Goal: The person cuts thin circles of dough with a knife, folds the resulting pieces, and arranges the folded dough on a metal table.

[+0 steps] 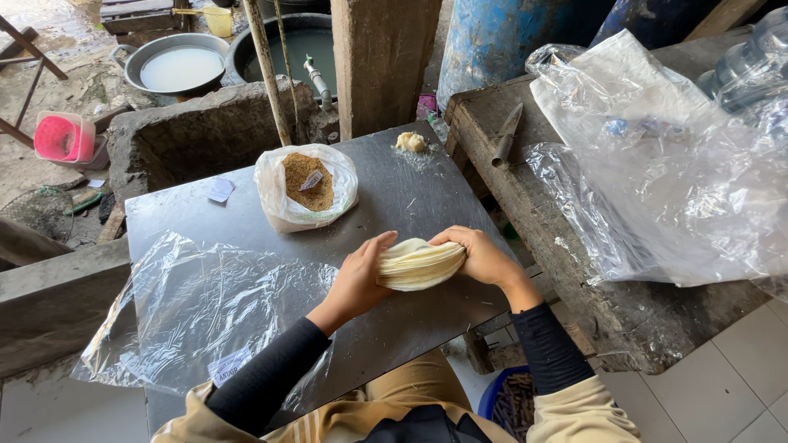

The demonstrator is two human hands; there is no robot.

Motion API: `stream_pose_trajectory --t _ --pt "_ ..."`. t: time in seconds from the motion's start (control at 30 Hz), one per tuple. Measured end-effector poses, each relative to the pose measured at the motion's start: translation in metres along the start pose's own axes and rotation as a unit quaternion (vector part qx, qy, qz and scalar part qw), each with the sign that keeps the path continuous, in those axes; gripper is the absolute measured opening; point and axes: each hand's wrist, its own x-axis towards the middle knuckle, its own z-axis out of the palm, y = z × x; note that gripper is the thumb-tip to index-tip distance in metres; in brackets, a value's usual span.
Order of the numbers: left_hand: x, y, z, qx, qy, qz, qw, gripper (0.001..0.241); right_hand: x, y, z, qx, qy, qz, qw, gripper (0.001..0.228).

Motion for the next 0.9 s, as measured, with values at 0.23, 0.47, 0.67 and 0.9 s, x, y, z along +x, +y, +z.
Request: stream_pose_trajectory --t 0.23,0.47,0.67,0.9 --pt "0.011 -0.009 0.002 -0.029 -0.008 -0.018 0.999 0.060 -0.001 0.047 -0.003 0.102 -0.004 0.048 0.994 0.031" --pt "0.016 -0.019 0.006 -0.102 0.038 -0.258 0.960 0.058 0.028 0.072 0.000 0.192 -0.010 0.135 0.972 0.026" --pt "0.004 -0.030 0.016 0.076 -0.001 -0.255 0.964 0.063 0.046 0.058 0.014 -0.046 0.008 0.151 0.987 0.036" --pt "0.003 0.000 0.008 0.214 -0.005 -0.123 0.969 0.113 0.027 0.018 0.001 -0.192 -0.022 0.050 0.980 0.091"
